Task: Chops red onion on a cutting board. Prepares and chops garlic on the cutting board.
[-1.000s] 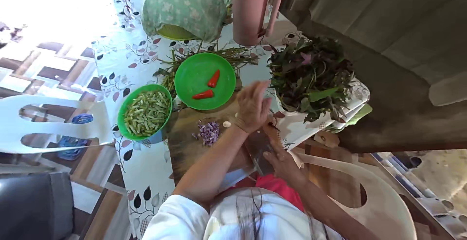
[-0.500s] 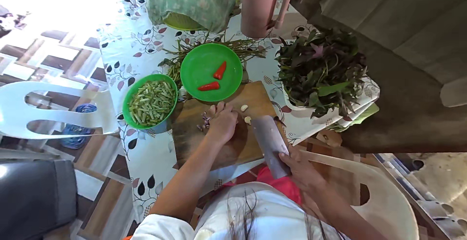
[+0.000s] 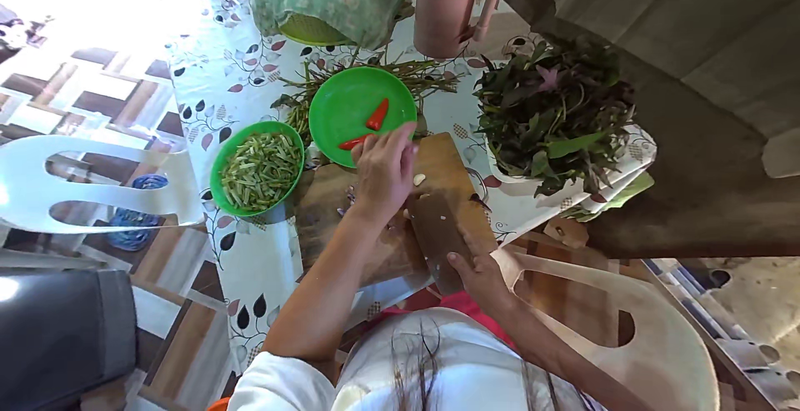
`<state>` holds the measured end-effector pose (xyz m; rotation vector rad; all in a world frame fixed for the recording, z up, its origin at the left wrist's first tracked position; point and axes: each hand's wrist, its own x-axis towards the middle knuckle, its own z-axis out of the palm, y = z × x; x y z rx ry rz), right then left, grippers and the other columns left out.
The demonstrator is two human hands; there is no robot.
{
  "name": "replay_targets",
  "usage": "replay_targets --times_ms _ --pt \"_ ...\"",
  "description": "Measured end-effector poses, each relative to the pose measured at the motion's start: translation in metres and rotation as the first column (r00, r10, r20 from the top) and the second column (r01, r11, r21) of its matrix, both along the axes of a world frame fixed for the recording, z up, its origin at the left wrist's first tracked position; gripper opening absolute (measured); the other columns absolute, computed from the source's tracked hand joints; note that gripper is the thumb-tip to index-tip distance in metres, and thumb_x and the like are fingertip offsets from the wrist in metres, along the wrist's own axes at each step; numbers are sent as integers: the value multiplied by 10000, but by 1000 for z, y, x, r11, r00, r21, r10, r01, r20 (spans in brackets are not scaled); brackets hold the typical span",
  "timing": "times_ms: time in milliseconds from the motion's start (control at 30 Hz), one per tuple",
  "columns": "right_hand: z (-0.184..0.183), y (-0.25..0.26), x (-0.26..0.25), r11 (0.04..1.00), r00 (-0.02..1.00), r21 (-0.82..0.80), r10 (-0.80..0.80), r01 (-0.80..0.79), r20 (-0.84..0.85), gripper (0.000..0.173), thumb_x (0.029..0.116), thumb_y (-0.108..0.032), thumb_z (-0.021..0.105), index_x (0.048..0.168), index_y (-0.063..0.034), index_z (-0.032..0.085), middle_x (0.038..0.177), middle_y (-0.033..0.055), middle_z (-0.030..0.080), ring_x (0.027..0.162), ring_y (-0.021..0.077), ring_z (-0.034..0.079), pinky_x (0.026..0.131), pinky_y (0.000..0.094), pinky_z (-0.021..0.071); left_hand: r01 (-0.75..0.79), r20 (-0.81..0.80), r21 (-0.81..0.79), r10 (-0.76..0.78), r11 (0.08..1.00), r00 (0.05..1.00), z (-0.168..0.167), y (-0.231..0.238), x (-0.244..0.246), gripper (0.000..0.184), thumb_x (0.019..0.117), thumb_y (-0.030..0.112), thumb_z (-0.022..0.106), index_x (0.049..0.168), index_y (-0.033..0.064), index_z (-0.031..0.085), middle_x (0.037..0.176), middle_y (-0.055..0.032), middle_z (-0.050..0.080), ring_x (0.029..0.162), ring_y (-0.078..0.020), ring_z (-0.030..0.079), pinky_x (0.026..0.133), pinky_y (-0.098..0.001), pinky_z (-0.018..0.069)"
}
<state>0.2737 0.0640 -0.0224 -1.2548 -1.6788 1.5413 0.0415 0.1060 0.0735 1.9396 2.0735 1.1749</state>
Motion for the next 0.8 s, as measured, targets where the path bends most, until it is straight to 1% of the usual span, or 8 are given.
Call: replay_targets --times_ms 200,300,400,500,567,667,733,800 --pt "0 -1 -1 1000 999 9 -30 29 16 587 1020 -143 611 1531 61 407 1463 209 571 1250 116 634 1054 262 510 8 52 565 -45 825 998 69 16 35 339 1008 60 477 1293 -50 625 1155 -167 718 1167 -265 620 1053 -510 381" --pt "-12 -3 1 992 997 124 0 11 -81 567 1006 -113 604 1487 123 420 1310 203 661 1090 54 693 951 220 566 61 40 663 -116 746 992 78 20 45 351 1024 106 443 1284 -67 602 1176 -188 706 1196 -250 598 1086 -485 348" --pt "-8 -6 -3 989 1000 149 -6 1 31 562 1014 -142 617 1499 83 444 1324 202 668 1096 86 701 956 244 556 77 34 644 -129 761 991 71 24 40 341 1030 94 430 1284 -56 601 1178 -179 710 1200 -249 604 1087 -487 352" --pt "2 -1 -8 996 999 85 -28 25 37 568 1024 -135 587 1517 88 411 1426 246 591 1225 158 658 1042 288 524 29 -6 436 -30 900 1000 47 17 24 294 1010 32 483 1217 -4 688 1092 -143 733 1088 -270 648 965 -489 439" --pt "7 4 -5 991 992 -121 -64 50 -112 587 1032 -92 504 1560 76 309 1508 215 502 1274 128 609 1052 271 523 -15 -98 105 25 994 995 23 2 15 247 985 51 559 1150 63 744 1058 -147 722 1039 -329 661 905 -535 481" --pt "17 1 3 903 950 -402 -247 153 -193 454 1046 -86 469 1477 23 376 1195 110 668 969 137 718 804 312 630 17 -135 -389 -75 921 988 -22 -18 13 240 1002 166 628 1185 65 746 1178 -218 679 1178 -438 592 978 -635 439" --pt "27 1 10 853 935 -488 -307 186 -179 291 1058 -73 438 1339 -6 469 1000 48 713 832 106 728 725 288 631 63 -109 -464 -128 884 986 -51 -28 17 246 988 187 667 1179 57 750 1189 -227 675 1195 -448 586 1006 -644 418" --pt "30 1 17 829 917 -533 -329 166 -225 283 1035 -55 432 1310 -19 488 974 22 716 821 90 724 731 270 630 92 -92 -448 -148 889 985 -68 -32 18 263 962 145 691 1210 77 749 1166 -225 678 1178 -446 594 1010 -649 409"
